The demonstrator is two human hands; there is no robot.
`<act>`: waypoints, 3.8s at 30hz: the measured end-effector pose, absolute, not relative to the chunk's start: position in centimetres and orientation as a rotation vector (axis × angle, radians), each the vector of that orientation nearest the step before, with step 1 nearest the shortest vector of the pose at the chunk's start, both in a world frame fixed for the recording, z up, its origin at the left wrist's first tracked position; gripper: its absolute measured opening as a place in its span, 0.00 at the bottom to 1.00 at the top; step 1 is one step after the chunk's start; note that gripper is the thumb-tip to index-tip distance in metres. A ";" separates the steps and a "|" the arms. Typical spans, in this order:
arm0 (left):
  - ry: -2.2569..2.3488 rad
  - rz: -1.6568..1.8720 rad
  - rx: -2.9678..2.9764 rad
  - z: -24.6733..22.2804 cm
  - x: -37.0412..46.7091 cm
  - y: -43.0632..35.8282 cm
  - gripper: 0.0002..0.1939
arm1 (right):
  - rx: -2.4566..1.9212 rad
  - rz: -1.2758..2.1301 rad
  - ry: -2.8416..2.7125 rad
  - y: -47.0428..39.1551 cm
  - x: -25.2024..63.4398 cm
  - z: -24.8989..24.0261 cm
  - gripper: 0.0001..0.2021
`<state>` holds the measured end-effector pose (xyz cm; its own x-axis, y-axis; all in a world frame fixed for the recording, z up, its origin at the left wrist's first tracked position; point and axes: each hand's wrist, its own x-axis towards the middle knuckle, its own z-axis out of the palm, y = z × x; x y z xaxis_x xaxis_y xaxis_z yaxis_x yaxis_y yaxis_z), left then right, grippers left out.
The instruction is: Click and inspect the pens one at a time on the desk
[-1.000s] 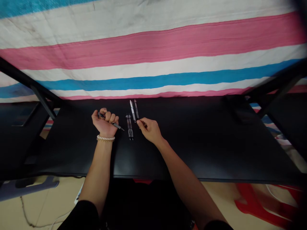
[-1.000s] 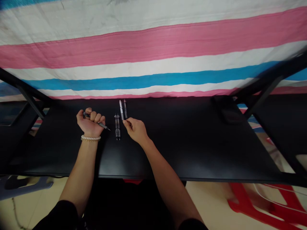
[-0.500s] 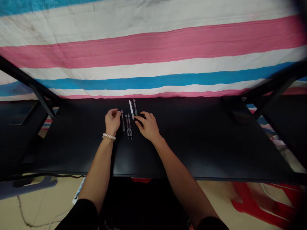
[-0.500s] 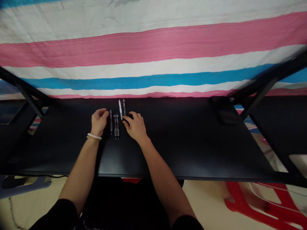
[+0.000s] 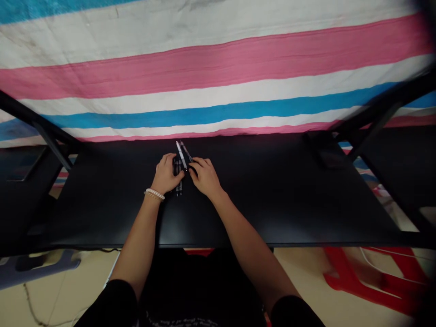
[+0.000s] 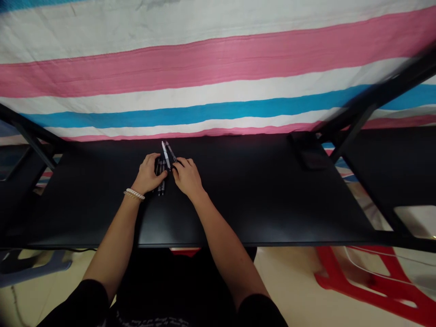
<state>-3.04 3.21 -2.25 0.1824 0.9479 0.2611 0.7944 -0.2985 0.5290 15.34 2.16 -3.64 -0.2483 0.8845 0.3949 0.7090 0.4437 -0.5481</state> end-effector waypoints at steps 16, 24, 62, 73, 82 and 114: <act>1.768 0.851 2.154 -2.5 -2.5 3.1 0.12 | -1.343 0.555 -1.811 2.5 15.5 -3.9 0.09; 1.929 0.996 1.944 -1.7 -2.1 3.0 0.03 | -1.365 0.573 -1.638 2.7 15.5 -3.8 0.07; 0.891 1.481 0.765 0.6 -0.2 2.6 0.07 | -1.023 1.025 -1.240 1.3 14.8 -1.8 0.14; 1.008 1.656 0.599 0.2 -1.2 3.5 0.06 | -1.045 1.047 -1.076 1.2 15.0 -1.3 0.09; 0.940 1.713 0.487 0.2 -1.0 3.6 0.07 | -1.079 1.059 -1.071 1.3 15.1 -1.4 0.14; 0.845 1.577 0.617 0.4 -0.1 2.9 0.08 | -1.150 1.143 -1.237 0.7 14.8 -1.6 0.21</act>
<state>-0.10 2.87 0.40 -0.1768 0.9820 -0.0657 -0.5986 -0.0543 0.7992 14.81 0.71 -1.60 0.0097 0.9965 0.0825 -0.0033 0.0826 -0.9966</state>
